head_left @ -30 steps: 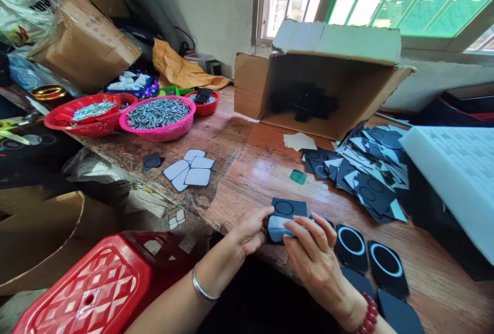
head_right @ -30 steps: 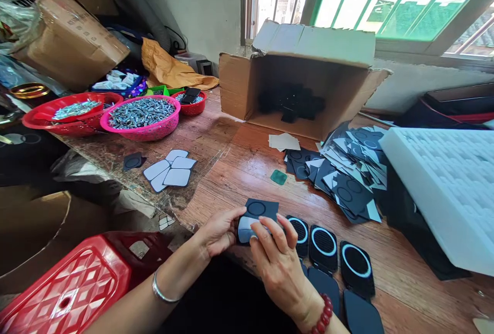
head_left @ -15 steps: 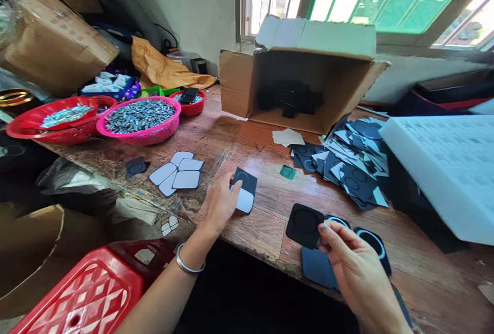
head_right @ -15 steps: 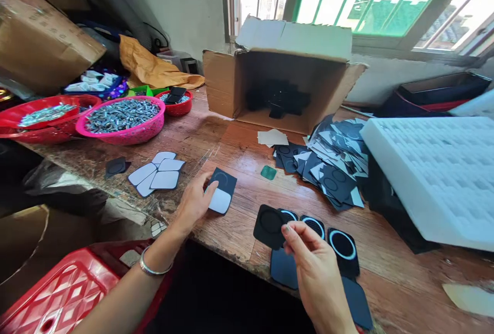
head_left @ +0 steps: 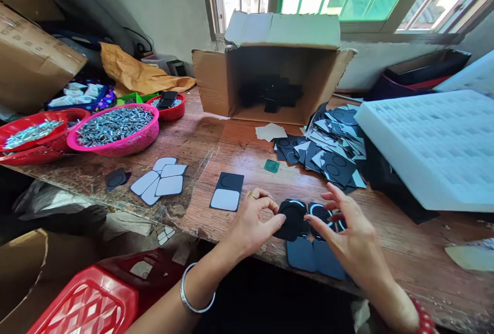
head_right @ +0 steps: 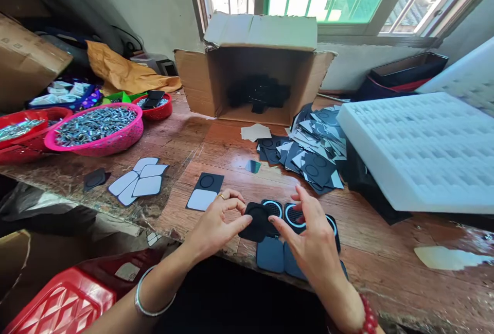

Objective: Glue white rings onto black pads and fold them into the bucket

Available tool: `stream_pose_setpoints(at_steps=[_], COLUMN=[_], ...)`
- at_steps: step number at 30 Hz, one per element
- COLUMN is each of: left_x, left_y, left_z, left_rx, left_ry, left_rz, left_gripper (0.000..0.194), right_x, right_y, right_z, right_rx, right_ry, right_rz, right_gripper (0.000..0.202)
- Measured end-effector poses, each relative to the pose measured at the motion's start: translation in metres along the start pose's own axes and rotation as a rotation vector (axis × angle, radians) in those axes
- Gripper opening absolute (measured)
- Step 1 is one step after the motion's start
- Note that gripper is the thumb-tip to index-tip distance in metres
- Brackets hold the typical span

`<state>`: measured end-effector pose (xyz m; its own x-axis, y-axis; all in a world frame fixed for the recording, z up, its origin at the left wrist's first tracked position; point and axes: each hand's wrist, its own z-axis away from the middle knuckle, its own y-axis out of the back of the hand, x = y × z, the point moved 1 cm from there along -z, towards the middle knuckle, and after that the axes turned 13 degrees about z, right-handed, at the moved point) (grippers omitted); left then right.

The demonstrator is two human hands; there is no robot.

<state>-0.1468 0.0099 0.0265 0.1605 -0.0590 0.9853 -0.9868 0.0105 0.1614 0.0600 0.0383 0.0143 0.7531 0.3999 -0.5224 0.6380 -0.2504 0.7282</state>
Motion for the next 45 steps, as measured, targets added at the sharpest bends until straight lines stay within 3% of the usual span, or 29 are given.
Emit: stream_pose_setpoints(at_steps=[3,5,7,9,12,15,19,24,28,31,34,41,45], left_x=[0.001,-0.003,-0.008,-0.013,-0.018,-0.023,-0.033,-0.046,-0.05,-0.051,-0.049,-0.038,-0.035], left_y=[-0.015,-0.027,-0.038,-0.047,-0.059,-0.063,-0.048,-0.01,0.012,0.018,0.018,0.02,0.021], left_z=[-0.001,0.002,0.005,0.011,0.019,0.024,0.023,0.014,0.008,0.009,0.013,0.021,0.023], left_rx=[-0.055,-0.038,0.025,0.004,-0.168,-0.209,-0.151,0.038,0.116,0.07,-0.017,-0.216,-0.305], left_ry=[-0.091,-0.13,-0.143,-0.129,-0.068,-0.013,0.034,0.088,0.237,0.454,0.58,0.69,0.687], left_rz=[-0.067,-0.082,-0.108,-0.176,-0.314,-0.411,-0.423,-0.286,-0.046,0.368,0.658,0.928,0.933], left_gripper=[0.002,0.023,0.049,0.057,0.045,0.037,0.034,0.087,0.092,0.079,0.057,0.048,0.052], right_x=[0.005,0.01,0.02,0.031,0.043,0.045,0.043,0.036,0.022,0.014,0.009,-0.013,-0.022], right_y=[0.013,0.021,0.028,0.035,0.038,0.035,0.03,0.017,-0.002,-0.017,-0.027,-0.03,-0.033], right_z=[-0.009,-0.014,-0.016,-0.015,-0.011,-0.007,-0.002,0.004,0.008,0.009,0.009,0.002,0.003], right_rx=[-0.164,-0.179,-0.117,-0.053,-0.018,-0.039,-0.037,-0.1,-0.173,-0.21,-0.28,-0.361,-0.433], right_ry=[0.072,0.048,-0.081,-0.269,-0.541,-0.681,-0.76,-0.788,-0.804,-0.781,-0.787,-0.843,-0.863], right_rz=[-0.07,-0.094,-0.109,-0.163,-0.313,-0.422,-0.477,-0.571,-0.699,-0.771,-0.819,-0.895,-0.897], right_gripper=[0.027,0.025,0.026,0.027,0.038,0.044,0.045,0.044,0.042,0.039,0.036,0.035,0.034])
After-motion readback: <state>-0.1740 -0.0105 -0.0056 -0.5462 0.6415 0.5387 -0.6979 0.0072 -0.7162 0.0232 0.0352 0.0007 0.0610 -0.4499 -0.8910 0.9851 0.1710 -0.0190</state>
